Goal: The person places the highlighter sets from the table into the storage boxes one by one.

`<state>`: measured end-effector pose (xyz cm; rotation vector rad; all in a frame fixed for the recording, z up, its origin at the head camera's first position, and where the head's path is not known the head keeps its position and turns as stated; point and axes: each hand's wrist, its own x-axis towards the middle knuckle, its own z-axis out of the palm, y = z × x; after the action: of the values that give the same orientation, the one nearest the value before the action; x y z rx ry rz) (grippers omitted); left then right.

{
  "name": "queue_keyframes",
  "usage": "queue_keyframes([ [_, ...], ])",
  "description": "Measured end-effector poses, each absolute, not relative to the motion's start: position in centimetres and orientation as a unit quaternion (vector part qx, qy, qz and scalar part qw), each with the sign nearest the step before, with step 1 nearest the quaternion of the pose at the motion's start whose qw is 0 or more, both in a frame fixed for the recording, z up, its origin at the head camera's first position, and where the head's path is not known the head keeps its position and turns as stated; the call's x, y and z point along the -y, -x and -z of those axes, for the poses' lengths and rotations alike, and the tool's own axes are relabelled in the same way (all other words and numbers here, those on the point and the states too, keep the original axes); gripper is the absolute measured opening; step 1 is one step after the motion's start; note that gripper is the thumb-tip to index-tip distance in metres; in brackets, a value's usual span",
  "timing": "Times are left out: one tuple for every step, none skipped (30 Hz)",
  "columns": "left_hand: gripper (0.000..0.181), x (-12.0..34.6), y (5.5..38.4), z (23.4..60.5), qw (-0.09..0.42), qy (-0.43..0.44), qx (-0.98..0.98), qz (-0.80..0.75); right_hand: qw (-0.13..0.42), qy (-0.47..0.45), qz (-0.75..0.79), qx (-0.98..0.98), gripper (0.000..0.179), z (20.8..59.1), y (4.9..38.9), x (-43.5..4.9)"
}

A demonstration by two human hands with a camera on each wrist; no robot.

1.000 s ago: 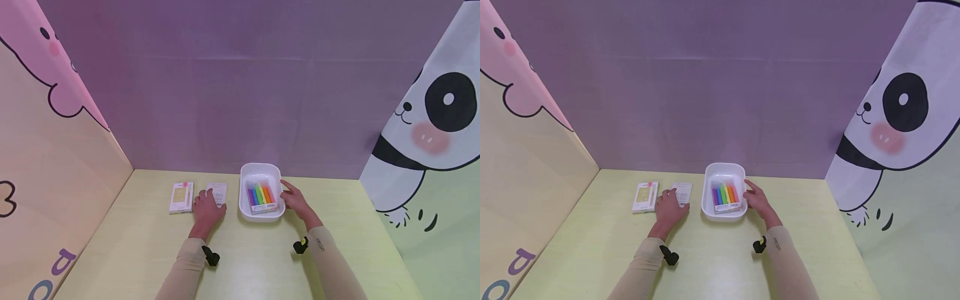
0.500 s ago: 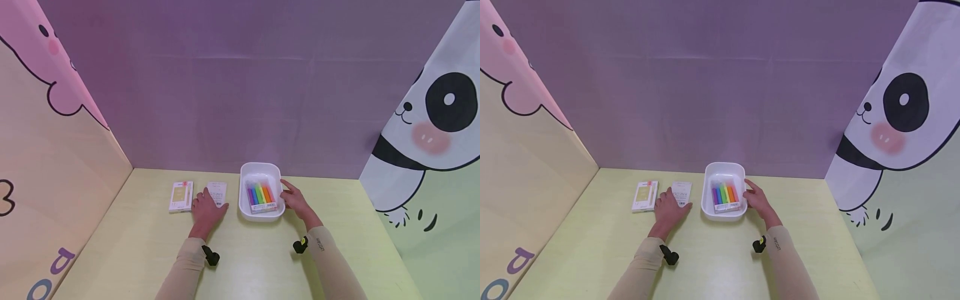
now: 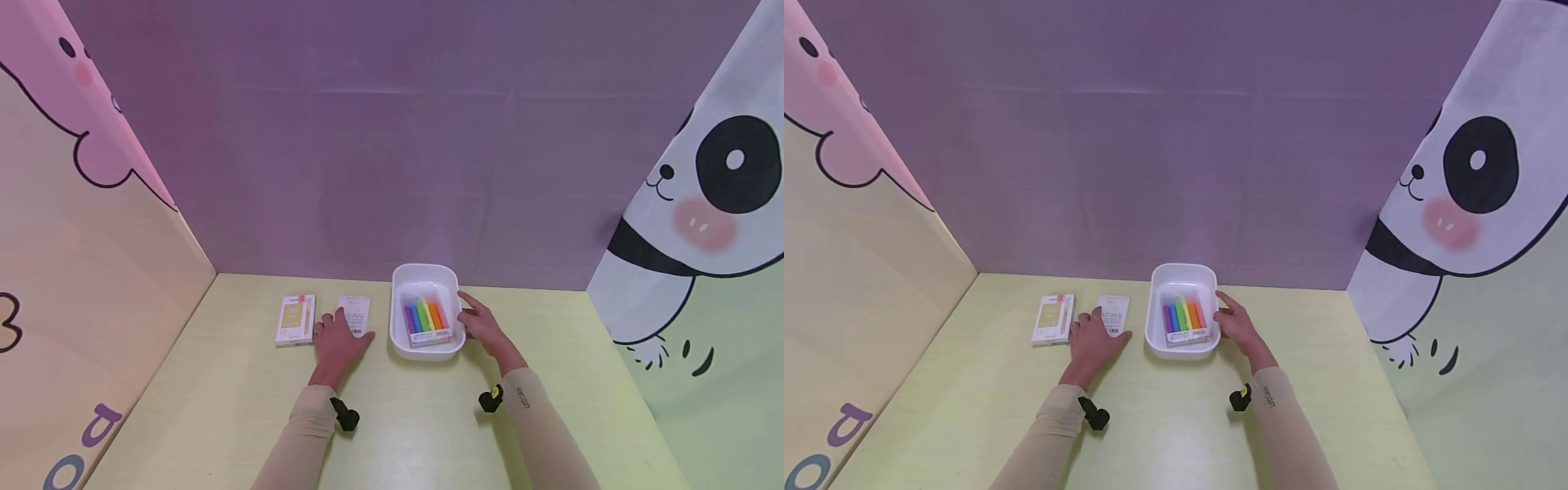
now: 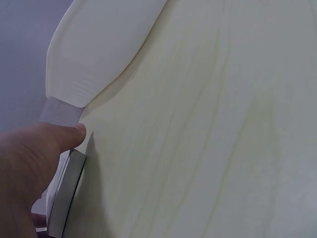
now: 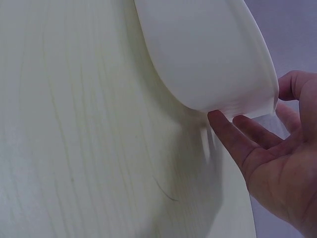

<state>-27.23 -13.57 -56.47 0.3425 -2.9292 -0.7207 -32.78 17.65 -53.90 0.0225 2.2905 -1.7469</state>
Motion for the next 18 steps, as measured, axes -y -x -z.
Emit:
queue_keyframes([
  [0.098, 13.55, 27.29, 56.45, 0.052, -0.113, 0.963, 0.238, 0.13, -0.007, 0.602, -0.788, 0.064, 53.86, 32.81, -17.67],
  [0.098, 13.55, 27.37, 56.45, 0.053, -0.112, 0.964, 0.237, 0.13, -0.007, 0.603, -0.787, 0.064, 53.82, 32.85, -17.67],
  [0.097, 13.54, 27.45, 56.46, 0.054, -0.11, 0.964, 0.236, 0.13, -0.006, 0.602, -0.788, 0.064, 53.79, 32.88, -17.69],
  [0.096, 13.53, 27.53, 56.47, 0.056, -0.109, 0.964, 0.235, 0.13, -0.005, 0.602, -0.788, 0.064, 53.77, 32.94, -17.72],
  [0.095, 13.52, 27.6, 56.51, 0.058, -0.106, 0.965, 0.234, 0.129, -0.005, 0.602, -0.788, 0.064, 53.76, 32.98, -17.74],
  [0.094, 13.53, 27.69, 56.55, 0.059, -0.105, 0.965, 0.232, 0.129, -0.005, 0.603, -0.788, 0.064, 53.75, 33.02, -17.75],
  [0.092, 13.54, 27.74, 56.57, 0.061, -0.103, 0.965, 0.232, 0.127, -0.005, 0.604, -0.787, 0.064, 53.76, 33.05, -17.77],
  [0.091, 13.55, 27.78, 56.62, 0.062, -0.102, 0.966, 0.23, 0.126, -0.007, 0.603, -0.788, 0.064, 53.78, 33.06, -17.78],
  [0.089, 13.56, 27.8, 56.66, 0.062, -0.103, 0.966, 0.231, 0.126, -0.009, 0.601, -0.789, 0.064, 53.81, 33.06, -17.78],
  [0.087, 13.58, 27.82, 56.73, 0.06, -0.104, 0.966, 0.229, 0.127, -0.012, 0.601, -0.789, 0.064, 53.85, 33.04, -17.77],
  [0.085, 13.6, 27.82, 56.8, 0.057, -0.106, 0.966, 0.228, 0.128, -0.014, 0.6, -0.789, 0.064, 53.9, 33.01, -17.76],
  [0.084, 13.62, 27.83, 56.84, 0.056, -0.109, 0.966, 0.228, 0.129, -0.015, 0.6, -0.79, 0.064, 53.96, 32.98, -17.75],
  [0.083, 13.63, 27.83, 56.9, 0.055, -0.111, 0.966, 0.229, 0.13, -0.018, 0.599, -0.79, 0.063, 54.04, 32.95, -17.74],
  [0.081, 13.64, 27.84, 56.95, 0.055, -0.113, 0.965, 0.23, 0.131, -0.018, 0.598, -0.791, 0.063, 54.12, 32.94, -17.73],
  [0.081, 13.65, 27.85, 56.98, 0.055, -0.115, 0.965, 0.23, 0.131, -0.017, 0.597, -0.791, 0.063, 54.18, 32.93, -17.74],
  [0.08, 13.66, 27.87, 57.0, 0.055, -0.117, 0.965, 0.23, 0.131, -0.016, 0.597, -0.791, 0.063, 54.23, 32.92, -17.74],
  [0.08, 13.66, 27.89, 57.0, 0.056, -0.118, 0.964, 0.231, 0.13, -0.015, 0.598, -0.791, 0.063, 54.29, 32.94, -17.74],
  [0.08, 13.68, 27.92, 56.98, 0.058, -0.118, 0.964, 0.232, 0.128, -0.015, 0.598, -0.791, 0.063, 54.33, 32.95, -17.74],
])
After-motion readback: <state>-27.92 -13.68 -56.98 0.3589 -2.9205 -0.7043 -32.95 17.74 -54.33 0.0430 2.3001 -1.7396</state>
